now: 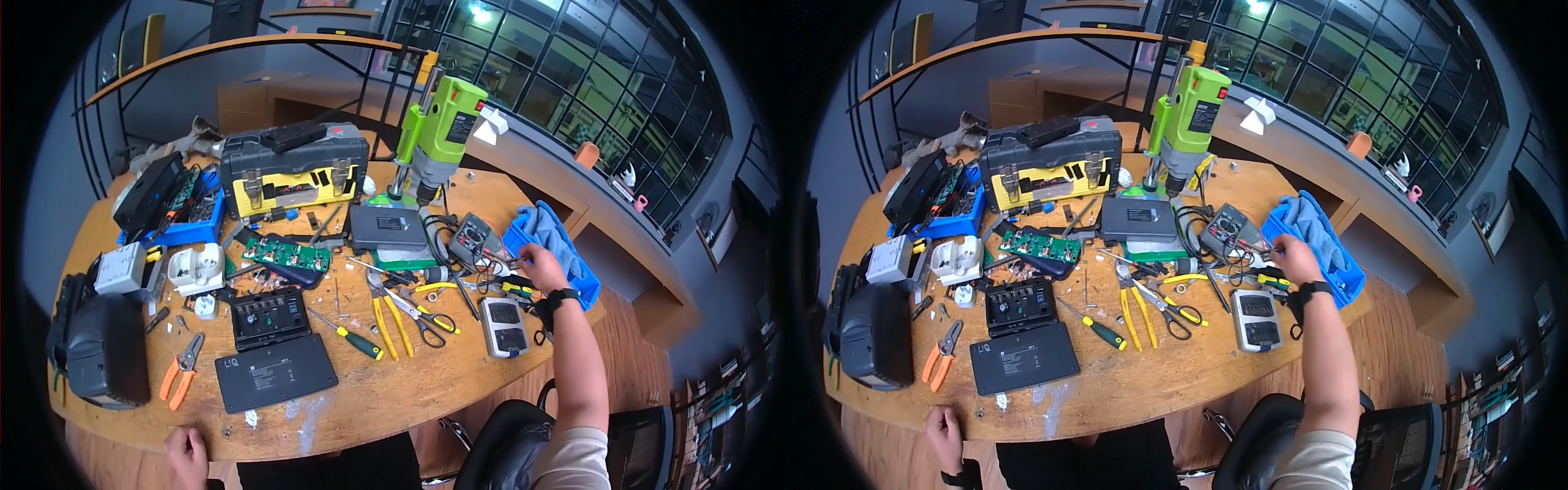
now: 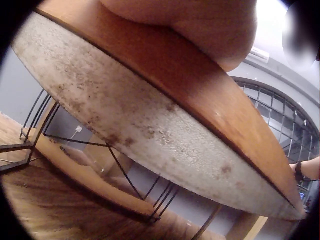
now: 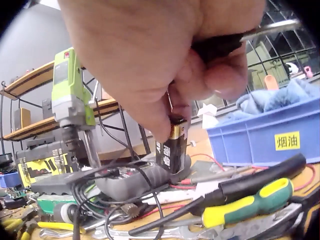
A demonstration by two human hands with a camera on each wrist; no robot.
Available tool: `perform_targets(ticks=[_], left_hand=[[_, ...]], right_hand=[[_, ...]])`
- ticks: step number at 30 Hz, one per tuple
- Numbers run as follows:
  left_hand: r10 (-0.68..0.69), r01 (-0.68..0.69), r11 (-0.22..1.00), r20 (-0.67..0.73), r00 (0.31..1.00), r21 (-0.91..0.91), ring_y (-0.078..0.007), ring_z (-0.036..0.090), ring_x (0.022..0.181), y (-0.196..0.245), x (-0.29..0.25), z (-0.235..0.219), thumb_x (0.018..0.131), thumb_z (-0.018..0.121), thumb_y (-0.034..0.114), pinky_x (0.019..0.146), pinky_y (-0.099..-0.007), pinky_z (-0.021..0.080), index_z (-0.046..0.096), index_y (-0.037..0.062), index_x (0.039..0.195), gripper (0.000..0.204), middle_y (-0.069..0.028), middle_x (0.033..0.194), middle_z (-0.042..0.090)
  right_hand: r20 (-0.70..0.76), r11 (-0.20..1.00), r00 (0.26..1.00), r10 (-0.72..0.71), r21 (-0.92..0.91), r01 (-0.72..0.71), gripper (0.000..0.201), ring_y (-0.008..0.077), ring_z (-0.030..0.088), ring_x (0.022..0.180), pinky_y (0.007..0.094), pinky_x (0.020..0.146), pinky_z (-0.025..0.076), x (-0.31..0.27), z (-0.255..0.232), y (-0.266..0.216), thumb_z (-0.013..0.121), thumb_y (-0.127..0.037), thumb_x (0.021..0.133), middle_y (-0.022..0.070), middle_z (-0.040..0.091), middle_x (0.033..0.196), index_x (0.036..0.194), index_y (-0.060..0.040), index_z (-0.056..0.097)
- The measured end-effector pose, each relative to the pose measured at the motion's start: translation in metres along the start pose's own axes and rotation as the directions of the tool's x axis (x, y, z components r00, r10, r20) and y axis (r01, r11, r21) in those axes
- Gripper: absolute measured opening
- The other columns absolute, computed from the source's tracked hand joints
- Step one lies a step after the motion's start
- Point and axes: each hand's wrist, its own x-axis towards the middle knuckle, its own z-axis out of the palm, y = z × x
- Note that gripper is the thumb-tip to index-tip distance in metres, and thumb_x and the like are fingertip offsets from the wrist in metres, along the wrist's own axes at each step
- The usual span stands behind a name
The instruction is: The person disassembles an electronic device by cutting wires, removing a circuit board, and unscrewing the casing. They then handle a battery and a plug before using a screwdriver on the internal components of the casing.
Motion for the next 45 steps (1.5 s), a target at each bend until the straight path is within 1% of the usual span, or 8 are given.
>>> perform_targets(ticks=[12, 14, 18, 32, 38, 40, 42, 45], left_hand=[[0.033, -0.036, 0.998, 0.049, 0.998, 0.053, -0.0249, 0.051, 0.061, 0.007, 0.000, -0.004, 0.100, 0.058, 0.011, 0.059, -0.0380, 0.039, 0.053, -0.0021, 0.076, 0.028, -0.0146, 0.065, 0.051], [0.055, -0.055, 0.998, -0.037, 0.998, -0.002, -0.0367, 0.052, 0.058, 0.013, 0.002, 0.002, 0.094, 0.063, 0.010, 0.057, -0.0448, 0.036, 0.050, -0.0015, 0.070, 0.030, -0.0198, 0.063, 0.050], [0.066, -0.066, 0.998, -0.044, 0.997, 0.009, -0.0375, 0.054, 0.058, 0.017, 0.002, 0.002, 0.092, 0.065, 0.010, 0.057, -0.0443, 0.039, 0.055, -0.0015, 0.072, 0.025, -0.0194, 0.063, 0.052], [0.128, -0.126, 0.991, -0.051, 0.990, 0.039, -0.0376, 0.051, 0.055, 0.014, 0.002, 0.002, 0.085, 0.068, 0.009, 0.053, -0.0452, 0.036, 0.053, -0.0006, 0.066, 0.026, -0.0191, 0.061, 0.049], [0.153, -0.151, 0.988, -0.050, 0.987, 0.041, -0.0387, 0.051, 0.055, 0.010, 0.002, 0.002, 0.085, 0.068, 0.009, 0.053, -0.0458, 0.036, 0.053, -0.0003, 0.067, 0.025, -0.0190, 0.060, 0.049], [0.170, -0.170, 0.983, 0.006, 0.985, 0.071, -0.0370, 0.053, 0.058, 0.010, 0.001, -0.001, 0.093, 0.063, 0.010, 0.056, -0.0429, 0.038, 0.051, -0.0009, 0.069, 0.028, -0.0186, 0.063, 0.051], [0.163, -0.163, 0.984, -0.001, 0.987, 0.074, -0.0366, 0.053, 0.058, 0.012, 0.000, -0.001, 0.093, 0.063, 0.010, 0.056, -0.0429, 0.038, 0.051, -0.0009, 0.070, 0.028, -0.0184, 0.063, 0.051], [0.158, -0.156, 0.985, -0.020, 0.987, 0.070, -0.0375, 0.053, 0.057, 0.016, 0.002, 0.000, 0.089, 0.065, 0.007, 0.056, -0.0440, 0.038, 0.053, -0.0005, 0.070, 0.024, -0.0181, 0.062, 0.051]], right_hand=[[0.196, 0.828, 0.925, -0.326, 0.532, 0.179, 0.029, 0.0194, 0.068, 0.100, 0.0323, 0.091, 0.052, -0.052, -0.022, -0.159, 0.079, -0.013, 0.091, 0.0076, 0.074, 0.106, 0.117, -0.0040, 0.070], [0.186, 0.802, 0.889, -0.418, 0.536, 0.265, 0.024, 0.0160, 0.068, 0.098, 0.0304, 0.090, 0.052, -0.051, -0.006, -0.179, 0.081, -0.015, 0.091, 0.0030, 0.073, 0.102, 0.109, -0.0039, 0.070], [0.293, 0.765, 0.765, -0.573, 0.527, 0.371, 0.022, 0.0250, 0.072, 0.100, 0.0360, 0.088, 0.054, -0.040, 0.026, -0.218, 0.079, -0.017, 0.092, 0.0088, 0.076, 0.103, 0.107, -0.0040, 0.070], [0.511, 0.855, 0.715, -0.476, 0.458, 0.242, 0.025, 0.0253, 0.073, 0.097, 0.0373, 0.088, 0.055, -0.005, 0.110, -0.273, 0.078, -0.021, 0.092, 0.0103, 0.078, 0.106, 0.113, -0.0077, 0.076], [0.424, 0.847, 0.738, -0.525, 0.339, 0.408, 0.020, 0.0288, 0.072, 0.102, 0.0377, 0.090, 0.055, -0.015, 0.105, -0.272, 0.071, -0.016, 0.095, 0.0107, 0.076, 0.105, 0.114, -0.0086, 0.074], [-0.038, 0.713, 0.828, -0.559, 0.488, 0.504, 0.018, 0.0389, 0.070, 0.101, 0.0413, 0.086, 0.056, -0.019, 0.098, -0.273, 0.066, -0.013, 0.098, 0.0156, 0.075, 0.107, 0.114, -0.0048, 0.070], [-0.182, 0.663, 0.810, -0.557, 0.490, 0.566, 0.020, 0.0304, 0.073, 0.093, 0.0371, 0.081, 0.057, -0.021, 0.087, -0.269, 0.061, -0.008, 0.101, 0.0127, 0.075, 0.104, 0.119, -0.0039, 0.066], [-0.180, 0.329, 0.953, -0.242, 0.909, 0.255, 0.020, 0.0112, 0.066, 0.078, 0.0270, 0.073, 0.054, -0.031, 0.076, -0.255, 0.052, -0.006, 0.107, 0.0078, 0.072, 0.098, 0.125, -0.0010, 0.059]])
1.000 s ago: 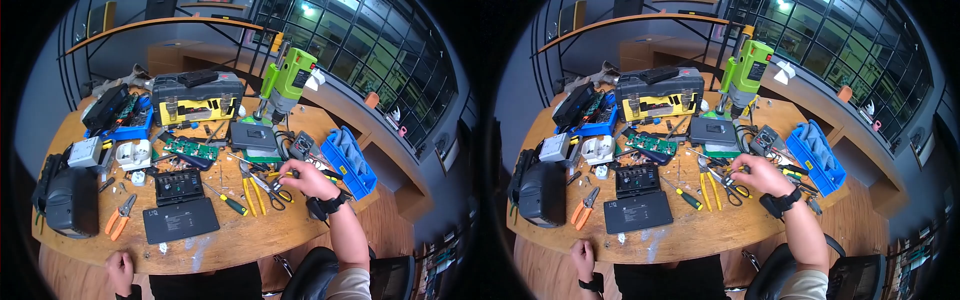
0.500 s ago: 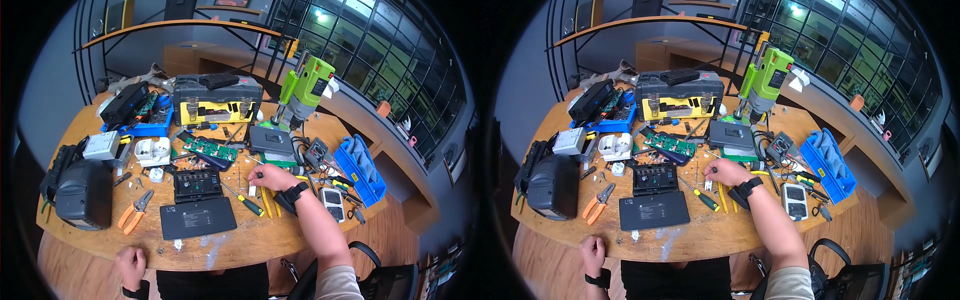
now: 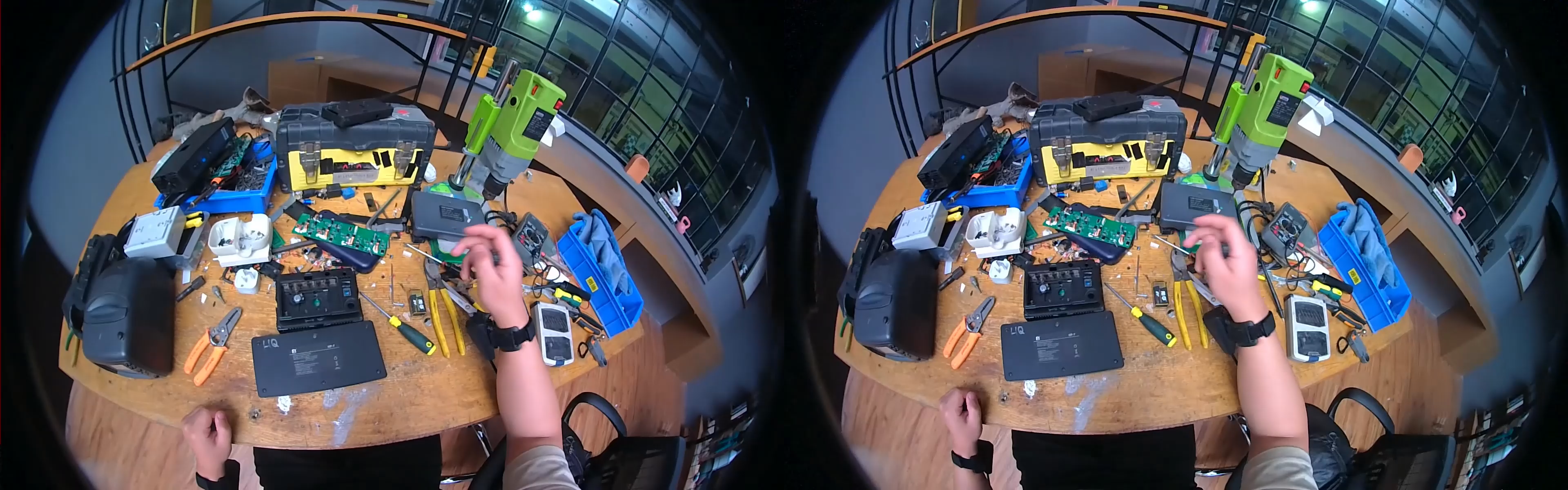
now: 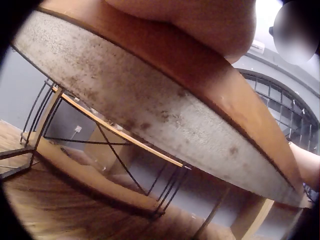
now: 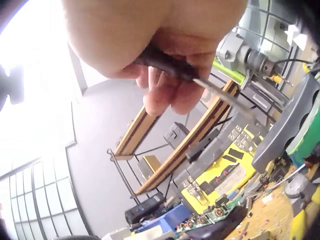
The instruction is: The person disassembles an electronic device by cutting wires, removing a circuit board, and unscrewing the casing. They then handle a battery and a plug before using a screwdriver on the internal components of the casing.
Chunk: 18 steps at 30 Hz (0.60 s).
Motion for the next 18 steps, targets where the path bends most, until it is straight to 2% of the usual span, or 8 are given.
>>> perform_targets(ticks=[3, 7, 9, 10, 11, 13, 16, 18], left_hand=[[-0.002, 0.002, 1.000, -0.003, 1.000, 0.000, -0.0388, 0.054, 0.057, 0.000, -0.001, 0.000, 0.086, 0.066, 0.005, 0.055, -0.0449, 0.038, 0.054, 0.0000, 0.070, 0.020, -0.0181, 0.063, 0.053], [0.009, -0.010, 0.998, 0.035, 0.999, 0.055, -0.0385, 0.056, 0.059, -0.007, -0.004, -0.002, 0.089, 0.064, 0.008, 0.057, -0.0440, 0.039, 0.056, 0.0004, 0.072, 0.020, -0.0179, 0.064, 0.055], [-0.005, 0.004, 0.999, 0.031, 1.000, 0.054, -0.0379, 0.056, 0.060, -0.003, -0.003, -0.002, 0.090, 0.063, 0.009, 0.058, -0.0439, 0.040, 0.057, 0.0005, 0.072, 0.021, -0.0174, 0.065, 0.056], [-0.020, 0.019, 0.999, 0.022, 1.000, 0.048, -0.0373, 0.057, 0.060, -0.001, -0.004, -0.001, 0.091, 0.062, 0.010, 0.059, -0.0438, 0.040, 0.058, 0.0007, 0.073, 0.021, -0.0169, 0.065, 0.057], [-0.022, 0.021, 0.998, 0.024, 0.999, 0.054, -0.0373, 0.057, 0.060, 0.000, -0.003, 0.000, 0.091, 0.062, 0.010, 0.059, -0.0438, 0.040, 0.058, 0.0007, 0.073, 0.021, -0.0169, 0.065, 0.057], [-0.008, 0.008, 0.997, 0.003, 1.000, 0.073, -0.0357, 0.057, 0.060, 0.000, -0.003, 0.000, 0.092, 0.062, 0.012, 0.059, -0.0436, 0.040, 0.059, 0.0014, 0.073, 0.022, -0.0158, 0.065, 0.057], [-0.041, 0.041, 0.995, -0.010, 0.999, 0.090, -0.0345, 0.057, 0.060, -0.002, -0.005, 0.000, 0.094, 0.061, 0.014, 0.060, -0.0431, 0.040, 0.060, 0.0022, 0.072, 0.024, -0.0151, 0.065, 0.057], [-0.051, 0.052, 0.996, -0.013, 0.999, 0.079, -0.0326, 0.055, 0.061, 0.000, -0.005, 0.002, 0.095, 0.061, 0.013, 0.060, -0.0418, 0.040, 0.057, 0.0018, 0.071, 0.027, -0.0148, 0.065, 0.056]], right_hand=[[-0.183, 0.961, 0.971, -0.153, 0.203, 0.189, 0.020, 0.0135, 0.064, 0.073, 0.0274, 0.070, 0.054, -0.003, -0.001, 0.015, 0.050, -0.006, 0.108, 0.0111, 0.072, 0.094, 0.127, 0.0008, 0.054], [-0.217, 0.967, 0.968, -0.126, 0.190, 0.168, 0.016, 0.0132, 0.065, 0.076, 0.0288, 0.072, 0.054, -0.013, -0.008, 0.032, 0.052, -0.008, 0.108, 0.0095, 0.072, 0.095, 0.120, -0.0004, 0.059], [-0.052, 0.984, 0.986, 0.156, -0.078, -0.160, 0.012, 0.0150, 0.067, 0.080, 0.0315, 0.074, 0.055, -0.018, -0.008, 0.026, 0.057, -0.011, 0.106, 0.0082, 0.070, 0.091, 0.110, -0.0019, 0.064], [-0.004, 0.927, 0.993, -0.120, -0.358, 0.110, 0.010, 0.0213, 0.070, 0.081, 0.0341, 0.073, 0.055, -0.014, 0.000, 0.023, 0.061, -0.010, 0.102, 0.0095, 0.070, 0.088, 0.102, -0.0026, 0.067], [0.082, 0.854, 0.990, -0.116, -0.500, 0.142, 0.010, 0.0301, 0.070, 0.080, 0.0370, 0.072, 0.055, -0.014, 0.002, 0.019, 0.065, -0.010, 0.098, 0.0127, 0.070, 0.091, 0.103, -0.0030, 0.068], [0.189, 0.825, 0.978, 0.086, -0.564, 0.037, 0.017, 0.0330, 0.070, 0.082, 0.0401, 0.072, 0.056, -0.020, 0.008, 0.016, 0.072, -0.021, 0.094, 0.0134, 0.071, 0.097, 0.099, -0.0048, 0.070], [0.314, 0.658, 0.927, 0.207, -0.745, 0.106, 0.035, 0.0333, 0.072, 0.083, 0.0429, 0.072, 0.057, -0.023, 0.017, 0.017, 0.079, -0.039, 0.088, 0.0132, 0.071, 0.097, 0.094, -0.0056, 0.070], [0.292, 0.626, 0.935, 0.204, -0.773, 0.105, 0.040, 0.0340, 0.070, 0.081, 0.0445, 0.071, 0.056, -0.027, 0.024, 0.022, 0.081, -0.045, 0.085, 0.0116, 0.070, 0.093, 0.091, -0.0070, 0.070]])
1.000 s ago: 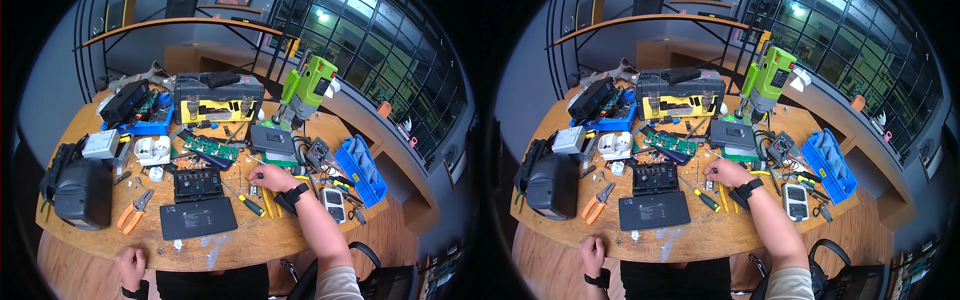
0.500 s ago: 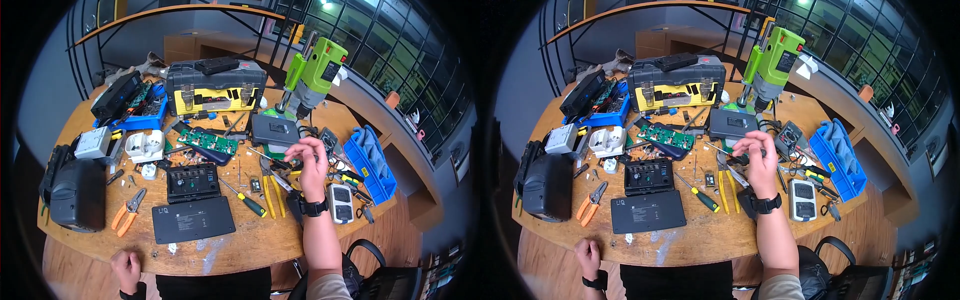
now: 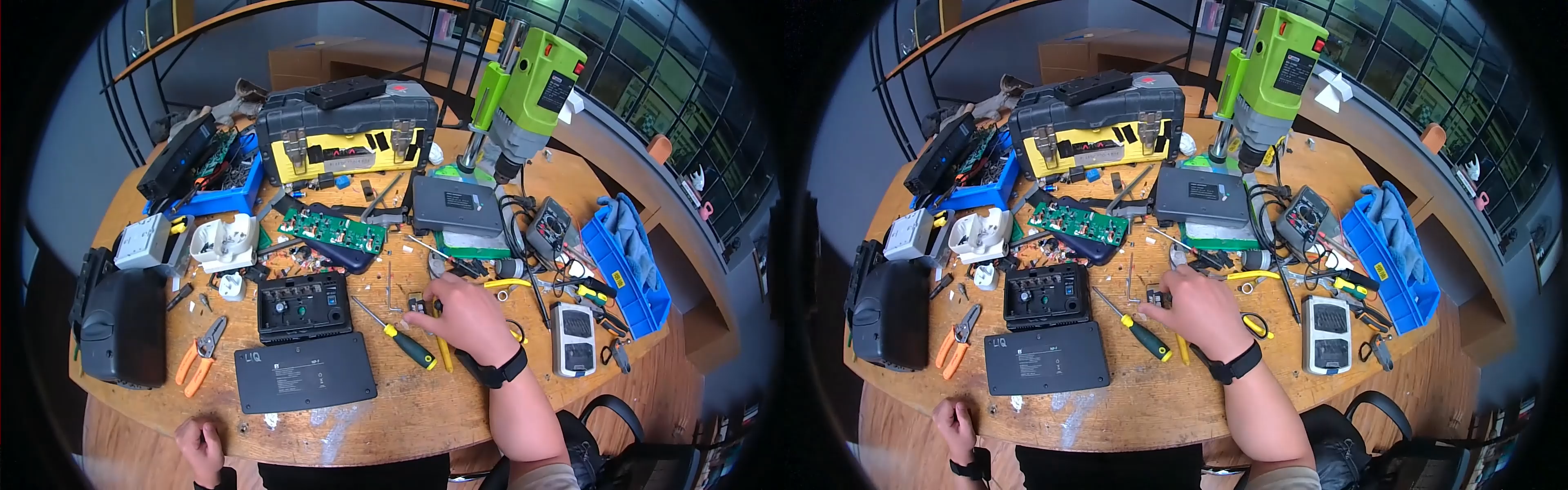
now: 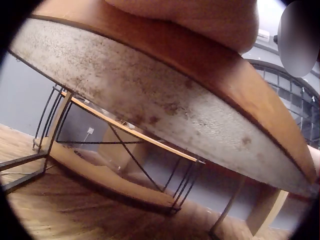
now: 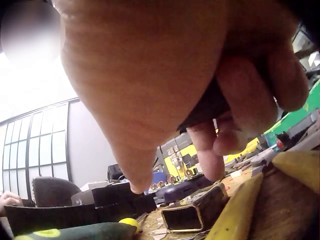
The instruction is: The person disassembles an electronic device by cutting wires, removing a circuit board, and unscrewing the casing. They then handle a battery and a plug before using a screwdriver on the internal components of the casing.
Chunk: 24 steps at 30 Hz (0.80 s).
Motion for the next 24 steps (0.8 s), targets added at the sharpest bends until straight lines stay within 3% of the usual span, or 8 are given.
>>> perform_targets(ticks=[1, 8, 11, 13, 21, 24], left_hand=[[-0.007, 0.007, 1.000, -0.001, 1.000, -0.015, -0.0307, 0.054, 0.062, 0.000, 0.000, 0.000, 0.097, 0.060, 0.012, 0.061, -0.0404, 0.040, 0.054, 0.0015, 0.070, 0.030, -0.0144, 0.065, 0.054], [0.005, -0.005, 0.999, 0.014, 1.000, 0.046, -0.0297, 0.055, 0.062, -0.001, -0.001, -0.003, 0.097, 0.059, 0.011, 0.060, -0.0399, 0.040, 0.055, 0.0014, 0.070, 0.028, -0.0140, 0.065, 0.055], [-0.015, 0.015, 1.000, 0.005, 1.000, 0.009, -0.0333, 0.056, 0.061, 0.001, 0.001, -0.001, 0.094, 0.062, 0.014, 0.060, -0.0418, 0.040, 0.058, 0.0032, 0.072, 0.026, -0.0138, 0.065, 0.056], [0.002, -0.002, 1.000, -0.003, 1.000, -0.008, -0.0295, 0.055, 0.061, 0.002, 0.001, -0.001, 0.096, 0.060, 0.011, 0.060, -0.0398, 0.040, 0.055, 0.0015, 0.070, 0.028, -0.0140, 0.064, 0.054], [0.003, -0.003, 1.000, 0.002, 1.000, 0.016, -0.0310, 0.054, 0.061, 0.003, 0.001, -0.002, 0.095, 0.061, 0.012, 0.060, -0.0408, 0.039, 0.056, 0.0015, 0.070, 0.027, -0.0143, 0.065, 0.053], [0.017, -0.017, 1.000, -0.003, 1.000, -0.004, -0.0329, 0.054, 0.060, 0.001, 0.002, -0.001, 0.095, 0.061, 0.014, 0.060, -0.0419, 0.039, 0.056, 0.0024, 0.071, 0.027, -0.0140, 0.064, 0.054]], right_hand=[[-0.021, 0.999, 1.000, 0.018, -0.042, -0.019, 0.046, 0.0347, 0.069, 0.080, 0.0461, 0.070, 0.055, 0.000, 0.003, 0.000, 0.083, -0.051, 0.081, 0.0100, 0.068, 0.088, 0.089, -0.0084, 0.069], [0.076, 0.992, 0.991, 0.107, -0.074, -0.101, 0.049, 0.0351, 0.070, 0.083, 0.0462, 0.072, 0.057, 0.000, 0.003, -0.001, 0.084, -0.052, 0.079, 0.0116, 0.069, 0.095, 0.090, -0.0074, 0.070], [0.114, 0.997, 0.991, 0.069, -0.046, -0.064, 0.043, 0.0374, 0.072, 0.086, 0.0477, 0.075, 0.058, 0.000, 0.004, 0.002, 0.081, -0.043, 0.084, 0.0167, 0.070, 0.103, 0.097, -0.0026, 0.073], [0.093, 0.998, 0.994, 0.061, 0.000, -0.061, 0.033, 0.0369, 0.072, 0.089, 0.0473, 0.078, 0.059, -0.001, 0.007, 0.004, 0.077, -0.033, 0.085, 0.0158, 0.070, 0.105, 0.099, -0.0035, 0.073], [-0.030, 0.992, 0.999, 0.013, 0.125, -0.009, 0.027, 0.0360, 0.070, 0.088, 0.0451, 0.078, 0.058, -0.001, -0.006, 0.006, 0.076, -0.026, 0.084, 0.0122, 0.070, 0.105, 0.100, -0.0046, 0.072], [-0.033, 0.972, 0.995, 0.094, 0.219, -0.084, 0.029, 0.0354, 0.070, 0.085, 0.0426, 0.075, 0.057, -0.002, -0.012, 0.008, 0.078, -0.023, 0.083, 0.0129, 0.072, 0.106, 0.104, -0.0057, 0.069]])
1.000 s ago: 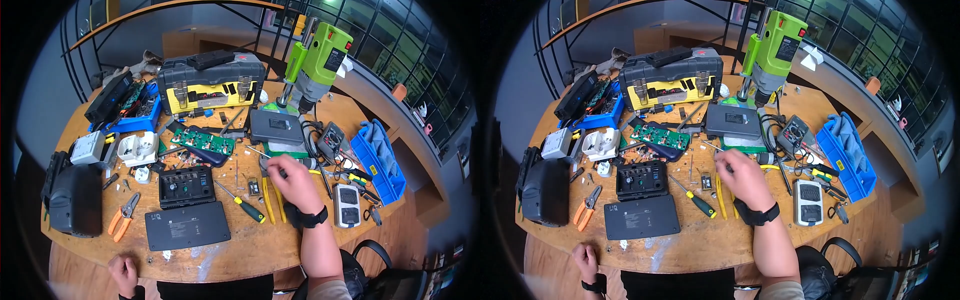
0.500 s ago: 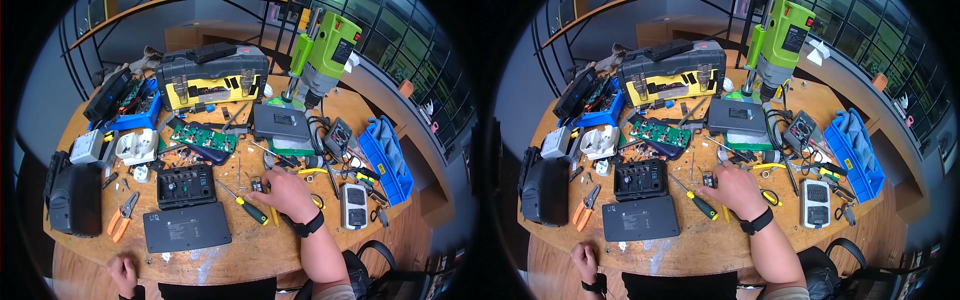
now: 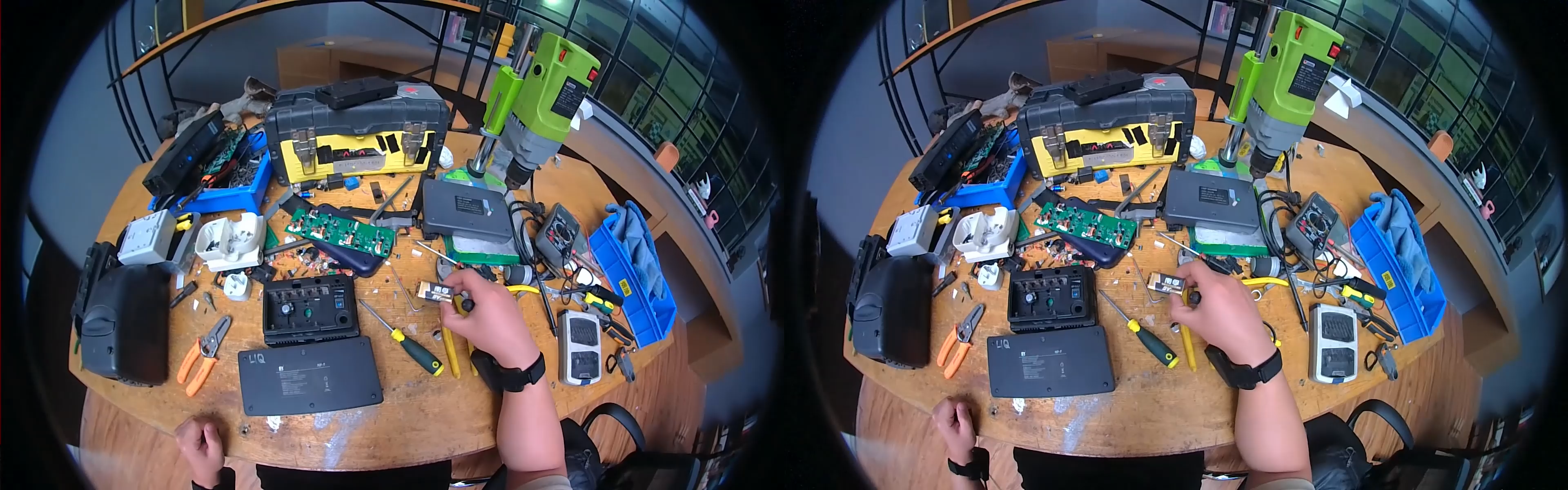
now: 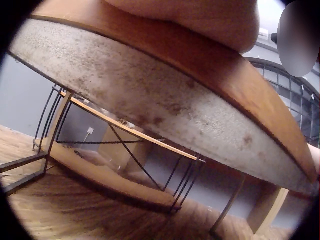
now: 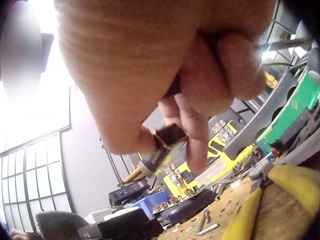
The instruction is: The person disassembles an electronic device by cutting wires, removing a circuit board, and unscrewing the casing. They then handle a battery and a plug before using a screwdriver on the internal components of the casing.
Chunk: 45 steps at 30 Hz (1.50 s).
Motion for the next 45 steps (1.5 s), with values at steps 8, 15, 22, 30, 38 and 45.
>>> perform_targets(ticks=[8, 15, 22, 30, 38, 45], left_hand=[[0.011, -0.011, 1.000, 0.013, 1.000, 0.006, -0.0341, 0.054, 0.057, -0.006, -0.002, 0.000, 0.094, 0.061, 0.016, 0.058, -0.0432, 0.038, 0.055, 0.0033, 0.072, 0.026, -0.0137, 0.063, 0.054], [-0.012, 0.013, 1.000, 0.009, 1.000, -0.018, -0.0363, 0.054, 0.058, -0.006, -0.002, 0.002, 0.088, 0.061, 0.009, 0.058, -0.0439, 0.038, 0.055, 0.0017, 0.072, 0.018, -0.0157, 0.063, 0.053], [-0.016, 0.017, 1.000, 0.044, 0.999, -0.024, -0.0370, 0.059, 0.061, -0.001, 0.003, -0.001, 0.088, 0.061, 0.008, 0.059, -0.0421, 0.044, 0.057, 0.0003, 0.073, 0.018, -0.0168, 0.067, 0.059], [0.002, -0.001, 1.000, 0.048, 0.999, -0.012, -0.0375, 0.058, 0.061, -0.001, 0.004, -0.001, 0.089, 0.061, 0.010, 0.059, -0.0429, 0.042, 0.056, 0.0010, 0.072, 0.019, -0.0170, 0.067, 0.058], [-0.028, 0.029, 0.999, 0.065, 0.997, -0.014, -0.0378, 0.056, 0.061, 0.000, 0.003, 0.000, 0.089, 0.061, 0.011, 0.059, -0.0436, 0.040, 0.055, 0.0010, 0.072, 0.021, -0.0175, 0.065, 0.056], [-0.048, 0.047, 0.999, 0.088, 0.995, 0.011, -0.0382, 0.057, 0.061, 0.001, 0.004, -0.002, 0.089, 0.061, 0.010, 0.059, -0.0438, 0.040, 0.056, 0.0005, 0.071, 0.021, -0.0182, 0.065, 0.056]], right_hand=[[-0.123, 0.871, 0.982, -0.146, 0.455, 0.187, 0.041, 0.0041, 0.049, 0.065, 0.0225, 0.059, 0.040, -0.012, 0.000, 0.004, 0.079, 0.001, 0.082, -0.0025, 0.060, 0.088, 0.121, -0.0058, 0.067], [-0.127, 0.770, 0.978, -0.168, 0.603, 0.211, 0.042, 0.0009, 0.047, 0.065, 0.0176, 0.058, 0.037, -0.016, 0.003, 0.013, 0.074, 0.009, 0.084, -0.0023, 0.061, 0.095, 0.123, -0.0016, 0.061], [-0.172, 0.717, 0.976, -0.135, 0.663, 0.216, 0.045, 0.0005, 0.043, 0.061, 0.0181, 0.056, 0.032, -0.015, 0.009, 0.019, 0.079, 0.007, 0.082, -0.0049, 0.055, 0.085, 0.123, -0.0018, 0.063], [-0.156, 0.695, 0.982, -0.104, 0.696, 0.184, 0.042, 0.0019, 0.054, 0.073, 0.0183, 0.062, 0.041, -0.014, 0.010, 0.021, 0.074, 0.008, 0.086, -0.0004, 0.064, 0.100, 0.124, -0.0013, 0.061], [-0.115, 0.700, 0.990, -0.080, 0.701, 0.138, 0.038, 0.0068, 0.067, 0.091, 0.0204, 0.076, 0.052, -0.015, 0.010, 0.029, 0.071, 0.006, 0.089, 0.0040, 0.068, 0.110, 0.125, -0.0002, 0.058], [-0.184, 0.669, 0.979, -0.087, 0.717, 0.194, 0.041, 0.0052, 0.057, 0.081, 0.0201, 0.069, 0.045, -0.012, 0.014, 0.024, 0.071, 0.010, 0.087, 0.0020, 0.064, 0.109, 0.125, -0.0014, 0.060]])
